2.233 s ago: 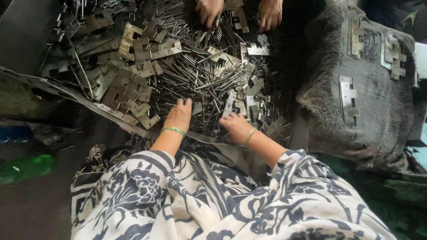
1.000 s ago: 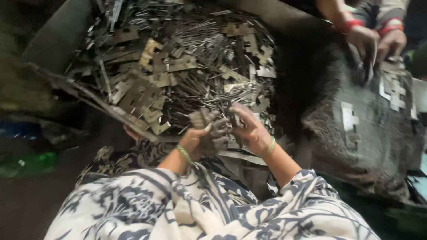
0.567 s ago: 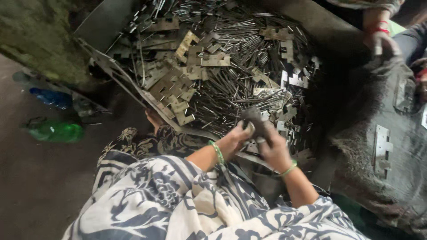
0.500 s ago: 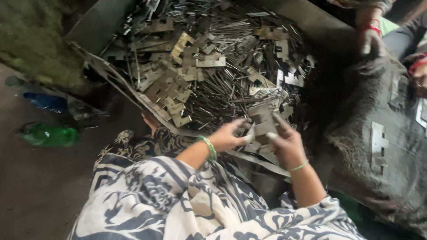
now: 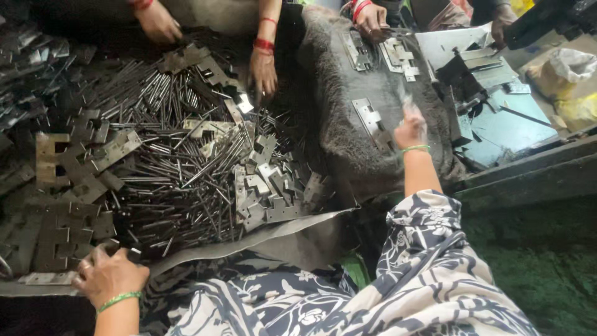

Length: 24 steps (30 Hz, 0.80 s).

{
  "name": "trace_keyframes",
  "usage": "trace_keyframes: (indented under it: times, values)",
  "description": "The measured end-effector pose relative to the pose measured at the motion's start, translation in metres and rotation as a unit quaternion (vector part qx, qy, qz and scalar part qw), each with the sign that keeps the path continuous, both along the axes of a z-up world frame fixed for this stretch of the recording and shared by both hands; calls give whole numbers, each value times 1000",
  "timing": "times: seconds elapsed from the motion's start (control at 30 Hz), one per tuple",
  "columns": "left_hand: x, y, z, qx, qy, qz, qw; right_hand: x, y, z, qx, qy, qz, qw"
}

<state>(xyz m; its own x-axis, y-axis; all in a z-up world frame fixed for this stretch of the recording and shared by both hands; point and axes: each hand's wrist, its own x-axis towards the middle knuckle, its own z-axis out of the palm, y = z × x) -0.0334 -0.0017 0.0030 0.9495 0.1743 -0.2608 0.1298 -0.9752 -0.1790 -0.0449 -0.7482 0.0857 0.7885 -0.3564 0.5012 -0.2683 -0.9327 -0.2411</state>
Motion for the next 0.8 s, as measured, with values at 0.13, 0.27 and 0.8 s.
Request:
trace_keyframes:
  times: [0.13,0.27,0.8]
  values:
    - [1,16,0,-131,-151,-25,979,-5,2,8,18,116,36,992]
    - [5,25,26,-290,-175,-55,939,8,88,36,1,74,130,989]
    - [3,-32,60,-969,-93,138,182,77,321,-68,-7,426,197,883]
